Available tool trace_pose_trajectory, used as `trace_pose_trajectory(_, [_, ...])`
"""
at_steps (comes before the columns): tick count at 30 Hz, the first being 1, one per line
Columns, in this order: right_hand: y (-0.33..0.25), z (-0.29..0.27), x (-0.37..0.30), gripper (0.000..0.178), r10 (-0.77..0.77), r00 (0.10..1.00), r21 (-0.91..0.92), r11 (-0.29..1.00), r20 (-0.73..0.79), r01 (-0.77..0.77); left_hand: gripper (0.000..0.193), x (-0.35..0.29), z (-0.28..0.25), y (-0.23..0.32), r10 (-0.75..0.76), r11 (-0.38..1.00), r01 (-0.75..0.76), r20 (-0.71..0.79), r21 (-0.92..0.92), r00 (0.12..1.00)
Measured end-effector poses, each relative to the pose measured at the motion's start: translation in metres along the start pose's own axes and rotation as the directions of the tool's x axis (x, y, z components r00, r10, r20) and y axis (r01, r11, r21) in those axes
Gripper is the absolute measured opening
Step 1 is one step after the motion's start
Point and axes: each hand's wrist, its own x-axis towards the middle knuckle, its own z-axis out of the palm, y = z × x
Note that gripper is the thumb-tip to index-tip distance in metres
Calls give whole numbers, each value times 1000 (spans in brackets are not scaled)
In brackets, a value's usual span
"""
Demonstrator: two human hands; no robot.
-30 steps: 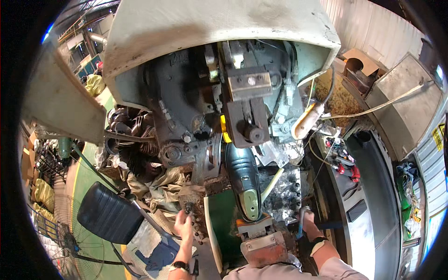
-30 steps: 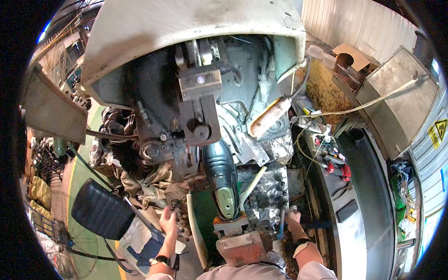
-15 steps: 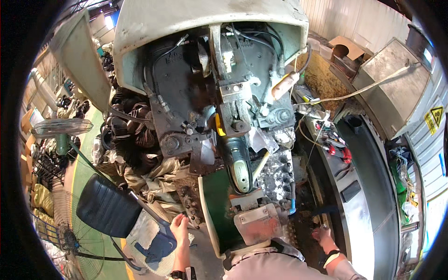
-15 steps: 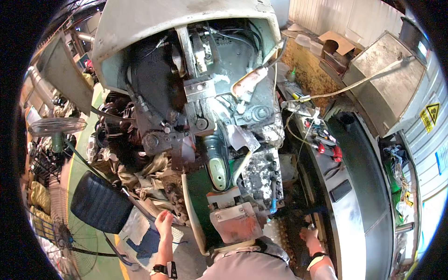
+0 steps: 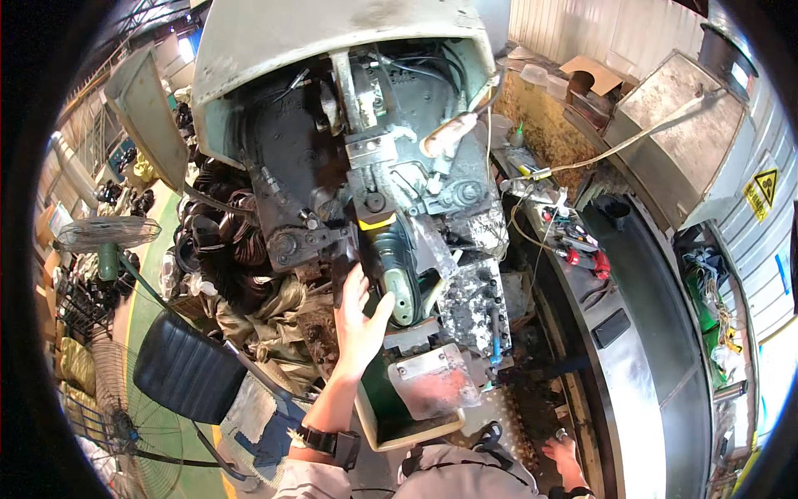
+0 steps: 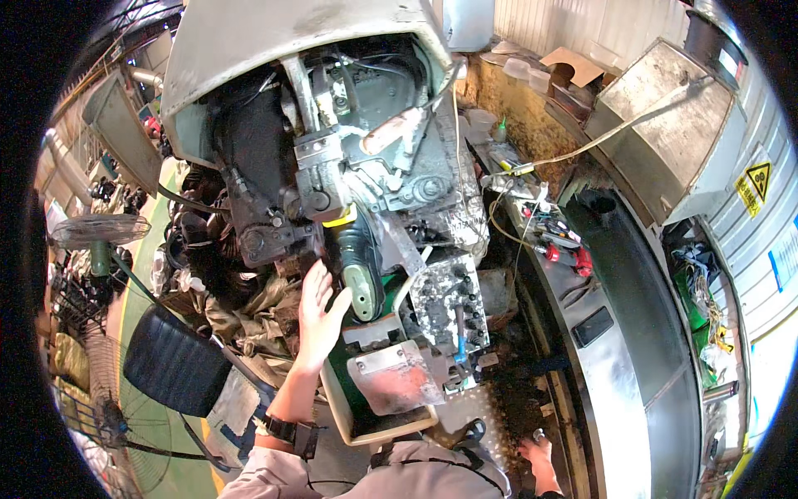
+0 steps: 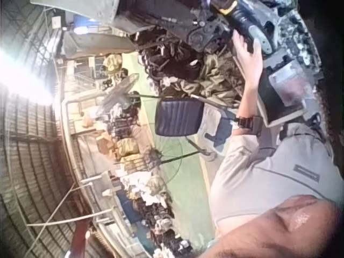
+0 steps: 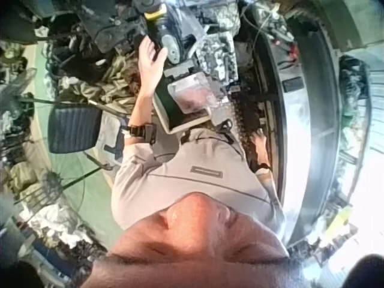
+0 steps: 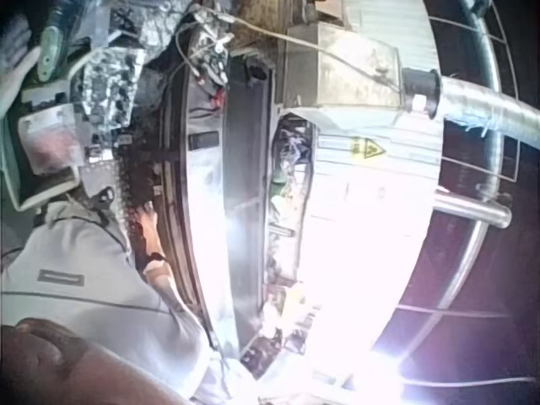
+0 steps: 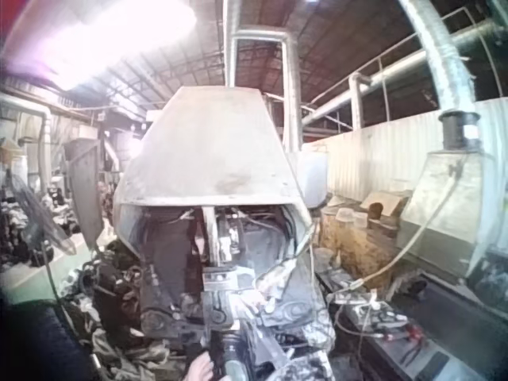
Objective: Operate a toe lasting machine to shape and secure the front of shoes onto lasts.
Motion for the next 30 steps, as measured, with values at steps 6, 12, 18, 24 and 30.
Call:
trace_pose_trajectory(6, [56, -40, 24, 46, 101, 994, 55, 993, 50, -104, 107, 14, 51, 13, 74, 844, -9, -100, 536, 992])
trace_pose_trajectory(12, [119, -74, 49, 34, 271, 961, 223, 935, 54, -276, 116, 10, 74, 8, 37, 787, 75, -168, 613, 985])
trace_pose_trajectory(18, [151, -117, 57, 46, 17, 949, 350, 927, 316, -134, 115, 13, 74, 0, 50, 740, 86, -182, 668, 982])
trace_pose_trajectory(24, [119, -109, 92, 31, 208, 968, 116, 967, 143, -225, 124, 10, 70, 5, -31, 738, 131, -161, 661, 986])
trace_pose_trajectory(30, [84, -109, 103, 37, 157, 982, 266, 947, 106, -180, 131, 14, 69, 6, -77, 762, 154, -148, 630, 986])
